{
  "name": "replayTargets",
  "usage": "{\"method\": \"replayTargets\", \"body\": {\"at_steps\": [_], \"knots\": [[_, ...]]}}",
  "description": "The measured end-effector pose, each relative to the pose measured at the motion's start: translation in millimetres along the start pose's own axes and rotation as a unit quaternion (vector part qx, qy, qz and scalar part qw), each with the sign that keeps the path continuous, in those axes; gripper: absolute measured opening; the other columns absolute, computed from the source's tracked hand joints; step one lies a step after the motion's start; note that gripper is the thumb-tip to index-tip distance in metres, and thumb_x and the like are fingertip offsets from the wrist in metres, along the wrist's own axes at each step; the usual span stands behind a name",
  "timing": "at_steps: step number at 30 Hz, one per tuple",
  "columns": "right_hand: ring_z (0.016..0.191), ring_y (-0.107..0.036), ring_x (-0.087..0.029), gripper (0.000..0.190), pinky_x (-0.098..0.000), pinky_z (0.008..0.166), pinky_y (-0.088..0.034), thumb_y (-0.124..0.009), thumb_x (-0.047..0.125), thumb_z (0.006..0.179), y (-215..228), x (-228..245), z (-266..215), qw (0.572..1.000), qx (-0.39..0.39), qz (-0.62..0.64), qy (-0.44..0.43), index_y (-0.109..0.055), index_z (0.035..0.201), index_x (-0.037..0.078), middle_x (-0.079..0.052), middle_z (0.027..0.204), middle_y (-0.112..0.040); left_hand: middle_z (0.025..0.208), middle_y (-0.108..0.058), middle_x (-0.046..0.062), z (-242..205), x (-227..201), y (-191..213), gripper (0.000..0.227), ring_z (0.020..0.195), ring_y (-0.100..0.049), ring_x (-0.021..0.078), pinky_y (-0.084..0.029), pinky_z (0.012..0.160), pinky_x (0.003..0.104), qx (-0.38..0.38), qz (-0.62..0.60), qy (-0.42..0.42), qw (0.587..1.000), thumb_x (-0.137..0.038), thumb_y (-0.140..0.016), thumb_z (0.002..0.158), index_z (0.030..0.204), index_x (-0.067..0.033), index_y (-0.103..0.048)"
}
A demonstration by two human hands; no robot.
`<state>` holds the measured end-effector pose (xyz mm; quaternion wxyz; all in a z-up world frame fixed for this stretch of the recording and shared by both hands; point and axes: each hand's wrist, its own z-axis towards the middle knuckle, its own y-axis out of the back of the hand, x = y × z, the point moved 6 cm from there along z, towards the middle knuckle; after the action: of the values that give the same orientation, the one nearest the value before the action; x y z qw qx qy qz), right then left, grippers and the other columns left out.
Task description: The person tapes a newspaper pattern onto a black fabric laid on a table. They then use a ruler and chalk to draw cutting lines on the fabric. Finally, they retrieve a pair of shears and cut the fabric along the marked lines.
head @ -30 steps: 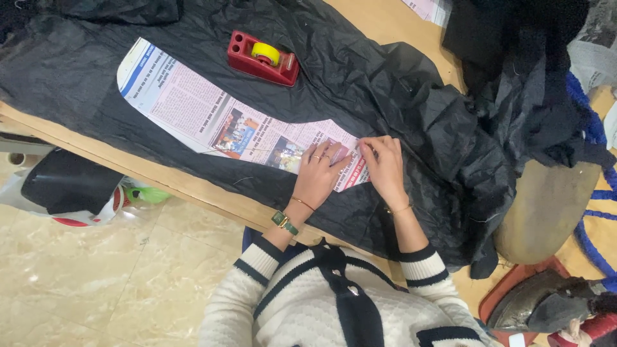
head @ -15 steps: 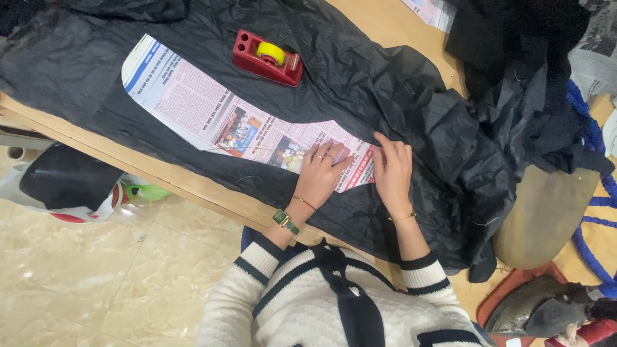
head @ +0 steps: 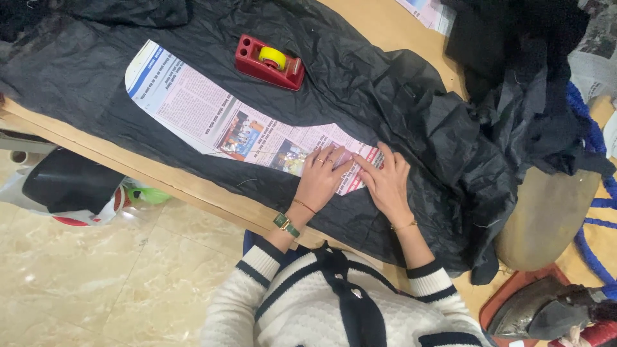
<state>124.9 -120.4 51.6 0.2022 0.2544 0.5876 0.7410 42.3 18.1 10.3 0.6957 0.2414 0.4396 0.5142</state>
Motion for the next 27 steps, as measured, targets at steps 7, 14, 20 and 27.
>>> {"method": "replayTargets", "body": {"at_steps": [7,14,20,27], "knots": [[0.121,-0.038,-0.035,0.043,-0.0461,0.097,-0.030,-0.033,0.057,0.108,-7,-20,8,0.999,-0.021,-0.032,-0.015,-0.060,0.140,0.047,-0.012,0.152,-0.041,0.134,-0.059,0.009,0,2,4,0.034,0.133,-0.053,0.0312,-0.042,0.107,0.050,-0.013,0.010,-0.022,1.000,-0.014,-0.063,0.090,0.121,-0.0244,-0.069],[0.124,-0.036,-0.034,0.041,-0.0460,0.098,-0.030,-0.043,0.043,0.109,9,-19,13,0.997,-0.024,0.045,-0.061,-0.057,0.147,0.035,-0.014,0.145,-0.044,0.130,-0.061,0.013,-5,5,12,0.025,0.128,-0.057,0.0343,-0.048,0.104,0.048,-0.027,-0.033,-0.027,0.999,-0.009,-0.066,0.092,0.115,-0.0159,-0.072],[0.120,-0.040,-0.026,0.035,-0.0404,0.097,-0.031,-0.061,0.027,0.105,8,-19,20,0.986,-0.036,0.142,-0.076,-0.062,0.140,0.023,-0.006,0.128,-0.053,0.123,-0.062,0.011,-8,2,19,0.018,0.127,-0.058,0.0327,-0.048,0.103,0.047,-0.043,0.004,-0.042,0.998,-0.015,-0.066,0.094,0.111,-0.0174,-0.074],[0.111,-0.045,-0.023,0.027,-0.0389,0.095,-0.034,-0.073,0.021,0.097,16,-6,29,0.974,-0.033,0.211,-0.079,-0.068,0.124,0.018,-0.004,0.110,-0.055,0.121,-0.063,0.006,-8,-2,23,0.020,0.126,-0.057,0.0285,-0.045,0.102,0.047,-0.021,0.007,-0.027,0.999,-0.015,-0.066,0.093,0.110,-0.0214,-0.074]]}}
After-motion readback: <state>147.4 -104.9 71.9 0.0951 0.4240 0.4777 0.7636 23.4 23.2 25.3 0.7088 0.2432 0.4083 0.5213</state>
